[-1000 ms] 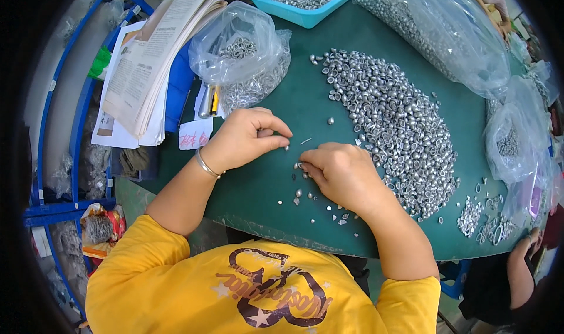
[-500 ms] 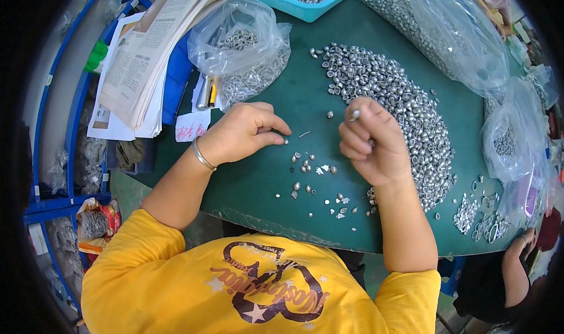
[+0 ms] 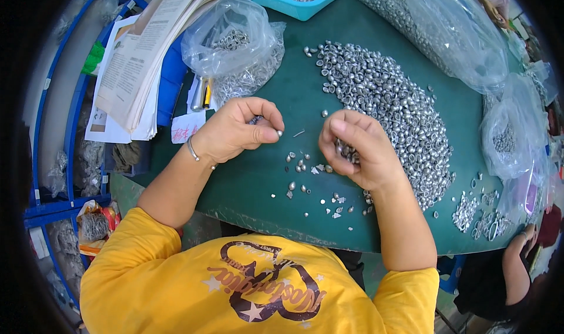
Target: The person picks up and examines small metal components by hand, moving them from a large pile on a green table into a blue plastic tray.
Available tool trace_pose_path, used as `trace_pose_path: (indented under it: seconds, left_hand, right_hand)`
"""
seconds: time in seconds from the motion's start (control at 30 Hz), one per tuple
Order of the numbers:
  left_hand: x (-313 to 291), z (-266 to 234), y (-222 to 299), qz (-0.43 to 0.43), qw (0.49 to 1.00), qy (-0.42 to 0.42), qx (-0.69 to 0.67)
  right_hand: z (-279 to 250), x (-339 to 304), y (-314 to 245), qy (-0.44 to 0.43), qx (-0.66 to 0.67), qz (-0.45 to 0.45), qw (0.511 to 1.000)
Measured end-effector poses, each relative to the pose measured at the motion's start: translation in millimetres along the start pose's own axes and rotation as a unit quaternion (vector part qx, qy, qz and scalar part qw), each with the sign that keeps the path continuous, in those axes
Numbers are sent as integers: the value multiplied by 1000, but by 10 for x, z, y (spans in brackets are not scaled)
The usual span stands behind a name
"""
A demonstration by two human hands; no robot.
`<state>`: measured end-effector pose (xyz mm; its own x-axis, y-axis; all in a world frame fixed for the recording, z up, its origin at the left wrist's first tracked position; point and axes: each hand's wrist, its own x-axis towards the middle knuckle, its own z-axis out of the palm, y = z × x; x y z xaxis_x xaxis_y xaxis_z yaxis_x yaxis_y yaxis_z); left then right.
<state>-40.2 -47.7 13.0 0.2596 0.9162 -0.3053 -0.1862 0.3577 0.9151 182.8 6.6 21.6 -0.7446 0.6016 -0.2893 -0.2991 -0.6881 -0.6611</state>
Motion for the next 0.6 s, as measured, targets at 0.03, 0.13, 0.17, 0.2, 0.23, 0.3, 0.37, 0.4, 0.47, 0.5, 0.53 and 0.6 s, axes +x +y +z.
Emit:
trace_pose_path:
  seconds: [0.03, 0.13, 0.17, 0.2, 0.23, 0.3, 0.37, 0.4, 0.47, 0.5, 0.53, 0.6]
  left_hand:
    - [-2, -12, -5, 6, 999, -15, -28]
    - [-6, -10, 8, 10, 999, -27, -20]
    - [-4, -3, 8, 6, 1000, -21, -20]
    - [-2, -4, -1, 5, 1000, -22, -18]
    - [-2, -8, -10, 11, 999, -35, -20]
    - [-2, -38, -26, 15, 998, -48, -22]
    - [13, -96, -27, -39, 957, -117, -262]
    - [20, -106, -24, -39, 957, -118, -262]
    - [32, -117, -14, -29, 938, -133, -319]
    - [45, -121, -26, -30, 968, -100, -230]
    - [47, -87, -57, -31, 967, -99, -232]
    - [40, 38, -139, 152, 930, 19, 335]
  right_hand:
    - [24, -29, -4, 34, -189, -11, 981]
    - [6, 24, 131, -22, -662, -275, 696]
    - [17, -1, 149, -21, -715, -248, 653]
    - [42, -42, 176, -18, -764, -217, 607]
    - [39, -40, 182, -16, -764, -218, 607]
    - [14, -2, 189, -7, -761, -232, 606]
    - [-43, 32, 170, 9, -608, -195, 770]
    - [-24, 15, 106, 32, -484, -120, 866]
    - [-65, 9, -27, -13, -123, -82, 989]
    - [-94, -17, -47, 14, -196, -62, 979]
    - [-100, -40, -67, 41, -266, -42, 962]
    - [25, -45, 42, 47, -555, -111, 823]
